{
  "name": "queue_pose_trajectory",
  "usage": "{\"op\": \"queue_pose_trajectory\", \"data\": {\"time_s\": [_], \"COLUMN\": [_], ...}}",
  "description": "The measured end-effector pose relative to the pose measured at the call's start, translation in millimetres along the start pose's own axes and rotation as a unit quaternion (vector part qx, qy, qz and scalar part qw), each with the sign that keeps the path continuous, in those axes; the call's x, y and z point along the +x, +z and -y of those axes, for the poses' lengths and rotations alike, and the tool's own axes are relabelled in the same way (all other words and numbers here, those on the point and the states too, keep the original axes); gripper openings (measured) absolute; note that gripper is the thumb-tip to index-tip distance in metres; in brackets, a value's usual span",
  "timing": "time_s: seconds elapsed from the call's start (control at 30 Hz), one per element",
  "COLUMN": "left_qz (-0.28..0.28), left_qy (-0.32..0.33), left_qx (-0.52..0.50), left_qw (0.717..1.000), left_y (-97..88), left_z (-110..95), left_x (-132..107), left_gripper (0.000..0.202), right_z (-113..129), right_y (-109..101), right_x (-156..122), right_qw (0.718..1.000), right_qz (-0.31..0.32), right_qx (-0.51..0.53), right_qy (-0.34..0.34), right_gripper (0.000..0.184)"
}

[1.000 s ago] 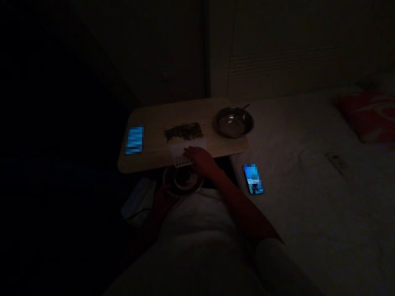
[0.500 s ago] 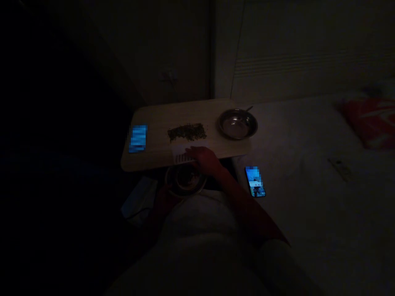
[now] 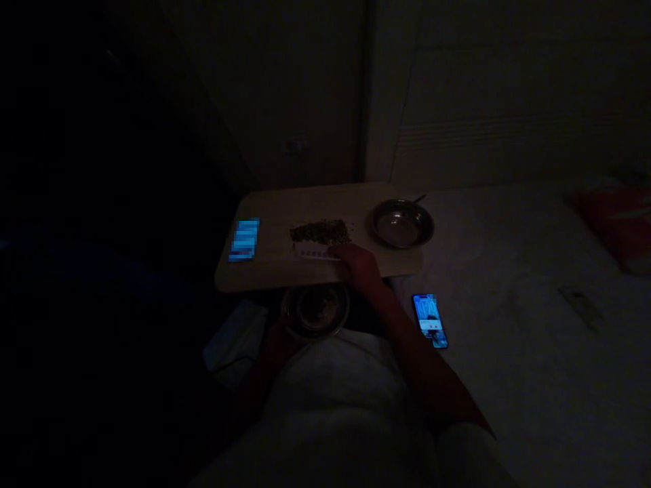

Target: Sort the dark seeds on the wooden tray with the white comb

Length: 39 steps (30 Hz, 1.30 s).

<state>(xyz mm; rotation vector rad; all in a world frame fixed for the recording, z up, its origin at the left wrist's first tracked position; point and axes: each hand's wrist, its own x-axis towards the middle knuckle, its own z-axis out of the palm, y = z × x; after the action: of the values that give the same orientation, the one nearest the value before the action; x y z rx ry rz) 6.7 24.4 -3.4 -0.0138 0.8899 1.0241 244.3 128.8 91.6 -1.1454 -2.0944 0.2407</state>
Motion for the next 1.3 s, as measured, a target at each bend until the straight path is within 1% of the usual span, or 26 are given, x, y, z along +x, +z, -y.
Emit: {"op": "queue_pose_trajectory", "data": {"time_s": [0.1, 0.17, 0.23, 0.3, 0.37, 0.43, 0.5, 0.6, 0.7, 0.8, 0.9, 1.0, 1.17, 1.23, 1.3], "left_qz": [-0.020, -0.024, -0.017, -0.010, -0.004, 0.006, 0.013, 0.021, 0.029, 0.030, 0.022, 0.006, 0.007, 0.007, 0.008], "left_qy": [0.013, 0.018, 0.008, -0.002, 0.000, 0.009, 0.015, 0.015, 0.030, 0.057, 0.071, 0.054, 0.006, -0.001, 0.008], "left_qx": [-0.005, -0.007, -0.004, 0.000, 0.001, -0.002, 0.000, 0.008, 0.010, 0.006, 0.002, 0.000, 0.005, 0.007, 0.006], "left_qw": [1.000, 1.000, 1.000, 1.000, 1.000, 1.000, 1.000, 1.000, 0.999, 0.998, 0.997, 0.999, 1.000, 1.000, 1.000], "left_y": [-0.6, -0.4, -0.1, -0.5, -1.4, -2.0, -1.3, 1.1, 0.1, -5.1, -8.3, -6.9, -3.6, -3.4, -3.3], "left_z": [1, 1, 0, 0, 0, 0, 0, -1, -1, 1, 1, -1, -3, -2, -1], "left_x": [3, 4, 3, 0, -3, -6, -7, -7, -10, -13, -10, -2, 4, 3, 1], "left_gripper": [0.034, 0.030, 0.030, 0.033, 0.035, 0.037, 0.037, 0.038, 0.036, 0.033, 0.032, 0.030, 0.031, 0.031, 0.032], "right_z": [0, 0, 1, 0, -1, -3, -3, -1, 2, 2, 1, 2, 12, 16, 18], "right_y": [-19, -32, -41, -47, -50, -51, -51, -51, -52, -53, -54, -53, -42, -37, -32], "right_x": [13, 21, 28, 31, 31, 29, 27, 22, 18, 14, 12, 15, 28, 34, 39], "right_qw": [0.998, 0.995, 0.987, 0.981, 0.976, 0.972, 0.966, 0.956, 0.948, 0.942, 0.939, 0.946, 0.963, 0.965, 0.967], "right_qz": [-0.051, -0.078, -0.099, -0.097, -0.077, -0.059, -0.055, -0.074, -0.098, -0.105, -0.109, -0.094, -0.050, -0.037, -0.029], "right_qx": [-0.024, -0.046, -0.079, -0.111, -0.133, -0.150, -0.166, -0.184, -0.193, -0.200, -0.198, -0.182, -0.168, -0.169, -0.171], "right_qy": [0.021, 0.052, 0.095, 0.129, 0.154, 0.174, 0.192, 0.214, 0.234, 0.248, 0.258, 0.249, 0.206, 0.198, 0.189], "right_gripper": [0.037, 0.034, 0.034, 0.037, 0.039, 0.039, 0.039, 0.043, 0.048, 0.046, 0.044, 0.046, 0.046, 0.046, 0.047]}}
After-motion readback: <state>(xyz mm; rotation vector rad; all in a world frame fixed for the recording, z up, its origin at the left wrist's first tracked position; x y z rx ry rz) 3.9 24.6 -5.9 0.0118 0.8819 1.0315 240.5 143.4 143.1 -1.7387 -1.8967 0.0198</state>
